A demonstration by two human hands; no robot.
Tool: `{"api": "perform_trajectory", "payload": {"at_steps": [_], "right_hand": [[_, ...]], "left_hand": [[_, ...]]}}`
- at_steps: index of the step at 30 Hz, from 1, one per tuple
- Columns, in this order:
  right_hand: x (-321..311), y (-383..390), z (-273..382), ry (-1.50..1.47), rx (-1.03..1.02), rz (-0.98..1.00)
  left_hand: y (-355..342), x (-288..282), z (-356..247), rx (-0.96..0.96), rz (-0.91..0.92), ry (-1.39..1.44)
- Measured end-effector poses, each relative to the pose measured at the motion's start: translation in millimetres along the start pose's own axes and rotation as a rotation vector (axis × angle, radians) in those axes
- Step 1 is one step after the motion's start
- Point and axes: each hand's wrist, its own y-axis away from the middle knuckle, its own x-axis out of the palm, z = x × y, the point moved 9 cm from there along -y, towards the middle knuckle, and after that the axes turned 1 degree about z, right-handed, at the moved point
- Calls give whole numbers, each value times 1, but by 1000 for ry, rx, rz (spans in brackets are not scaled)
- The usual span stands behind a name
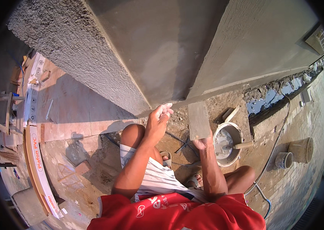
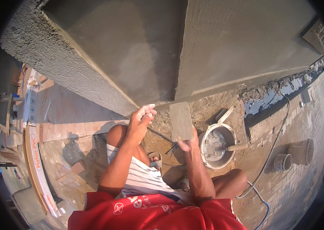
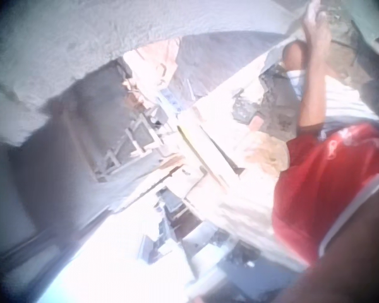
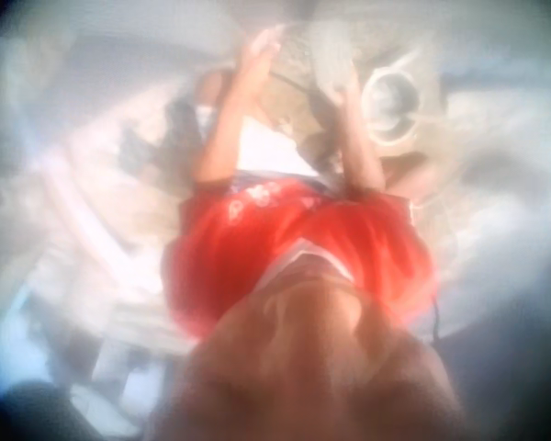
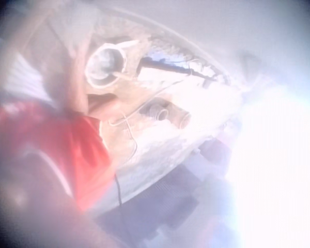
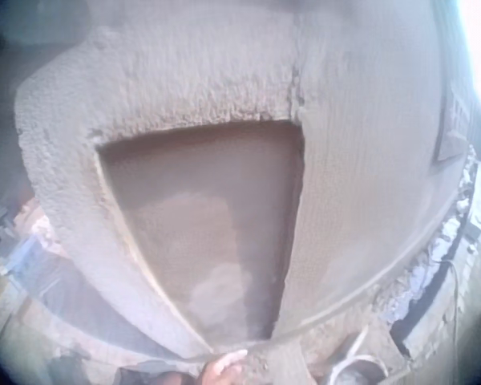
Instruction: The person smooths a freshly plastered wall corner using a trowel. They repeatedly scrape and level the corner edge, occasionally dipping the trowel into a bucket of water to clean it.
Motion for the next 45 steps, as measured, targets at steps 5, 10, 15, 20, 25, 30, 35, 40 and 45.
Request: {"api": "perform_trajectory", "payload": {"at_steps": [5, 10, 15, 20, 25, 30, 35, 40, 45], "right_hand": [[30, 11, -27, -110, 129, 51], [30, 20, -38, 2, 132, -68], [33, 36, -63, -85, 416, 104], [-36, 116, -34, 600, 566, -333], [-29, 136, 15, 711, 434, -348], [-5, 114, 47, 634, 203, -289], [-6, 122, 62, 673, 178, -319], [10, 129, 64, 637, 180, -292], [19, 131, 68, 602, 171, -285]], "left_hand": [[26, 46, -19, -122, 464, 290], [26, 39, 2, -141, 407, 359], [23, 49, -9, -70, 350, 377], [-17, 52, -13, 20, 166, -5], [-65, 39, 0, 177, 66, -415], [-83, 42, 1, 136, 12, -395], [-91, 48, 8, 114, -5, -376], [-95, 45, 11, 132, -23, -315], [-88, 54, 0, 116, -125, -217]]}}
